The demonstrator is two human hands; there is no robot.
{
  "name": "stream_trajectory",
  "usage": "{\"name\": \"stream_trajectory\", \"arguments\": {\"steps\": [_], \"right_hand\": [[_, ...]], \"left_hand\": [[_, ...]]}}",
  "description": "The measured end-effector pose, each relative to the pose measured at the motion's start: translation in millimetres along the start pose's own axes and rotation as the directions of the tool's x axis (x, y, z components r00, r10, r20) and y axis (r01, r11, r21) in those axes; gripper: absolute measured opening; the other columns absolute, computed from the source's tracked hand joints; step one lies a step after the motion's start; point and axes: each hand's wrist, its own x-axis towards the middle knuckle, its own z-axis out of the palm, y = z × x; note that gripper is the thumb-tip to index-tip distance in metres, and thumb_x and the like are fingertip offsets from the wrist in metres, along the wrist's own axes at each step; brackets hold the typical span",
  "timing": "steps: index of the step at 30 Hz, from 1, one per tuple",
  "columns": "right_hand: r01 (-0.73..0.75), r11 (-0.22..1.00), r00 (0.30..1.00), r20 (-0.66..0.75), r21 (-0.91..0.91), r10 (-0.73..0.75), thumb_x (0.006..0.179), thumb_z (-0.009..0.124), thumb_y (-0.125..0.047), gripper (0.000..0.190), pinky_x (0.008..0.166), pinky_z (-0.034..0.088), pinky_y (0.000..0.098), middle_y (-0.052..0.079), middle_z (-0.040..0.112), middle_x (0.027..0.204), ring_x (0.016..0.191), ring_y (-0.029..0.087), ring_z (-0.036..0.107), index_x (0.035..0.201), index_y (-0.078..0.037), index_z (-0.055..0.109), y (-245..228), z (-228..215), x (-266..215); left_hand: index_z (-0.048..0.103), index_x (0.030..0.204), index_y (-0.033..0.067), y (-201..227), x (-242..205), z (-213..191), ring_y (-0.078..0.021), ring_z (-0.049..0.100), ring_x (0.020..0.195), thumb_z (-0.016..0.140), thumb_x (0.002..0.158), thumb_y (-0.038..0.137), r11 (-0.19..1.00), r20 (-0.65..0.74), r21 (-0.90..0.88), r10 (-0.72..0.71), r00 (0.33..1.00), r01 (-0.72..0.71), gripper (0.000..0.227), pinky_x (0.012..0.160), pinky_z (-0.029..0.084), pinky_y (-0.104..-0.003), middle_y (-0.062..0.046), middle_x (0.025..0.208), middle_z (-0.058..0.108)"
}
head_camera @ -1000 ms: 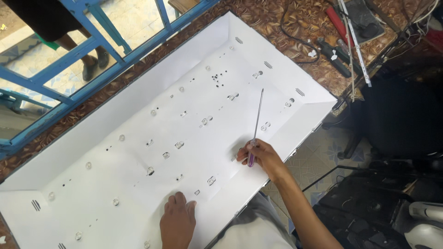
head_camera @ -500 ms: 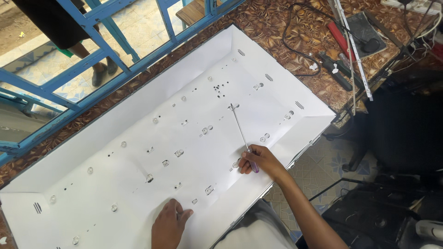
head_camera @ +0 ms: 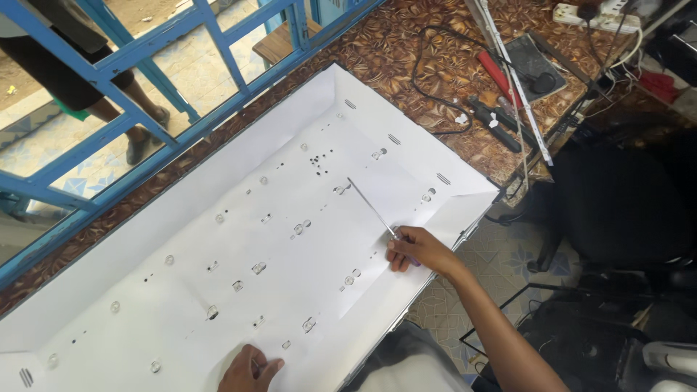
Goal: The person uses a screwdriver to tighten screws into a white rectangular light fixture panel, securing multiple clear bulb sockets in place. The person works systematically across the panel, handling screws and the screwdriver to fasten each socket.
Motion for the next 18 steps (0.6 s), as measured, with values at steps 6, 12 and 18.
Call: {"name": "stream_trajectory", "arguments": {"steps": [6,12,18], "right_hand": [[-0.043,0.978,0.949,-0.316,-0.203,-0.024,0.099,0.067,-0.017,0.019,0.068,0.06,0.0329,0.015,0.077,0.081,0.071,0.023,0.075,0.086,-0.005,0.06,12.0,-76.7,10.3],[-0.009,0.906,0.721,-0.631,-0.423,-0.286,0.103,0.066,-0.03,0.022,0.071,0.036,0.0335,0.003,0.064,0.086,0.077,0.016,0.053,0.091,-0.012,0.067,15.0,-134.8,-17.8],[0.169,0.925,0.479,-0.792,-0.34,-0.378,0.103,0.063,-0.026,0.022,0.084,0.051,0.0346,0.01,0.074,0.097,0.094,0.02,0.073,0.089,-0.009,0.057,24.0,-128.2,-63.4]], "left_hand": [[0.056,0.074,0.0235,3.8,-5.3,1.1,-0.011,0.053,0.061,0.083,0.072,0.053,1.0,-0.05,-0.011,-0.019,0.999,0.019,0.041,0.065,0.044,-0.026,0.007,0.065,0.053],[0.06,0.086,0.0201,-7.9,-6.3,17.3,-0.0173,0.065,0.076,0.079,0.077,0.049,0.996,-0.117,-0.065,0.048,0.992,-0.056,0.036,0.074,0.052,-0.036,0.002,0.077,0.065],[0.066,0.113,0.0283,6.6,-46.2,19.2,-0.0165,0.062,0.097,0.07,0.087,0.045,0.987,-0.33,-0.078,0.11,0.937,-0.144,0.031,0.07,0.056,-0.04,0.005,0.093,0.063]]}}
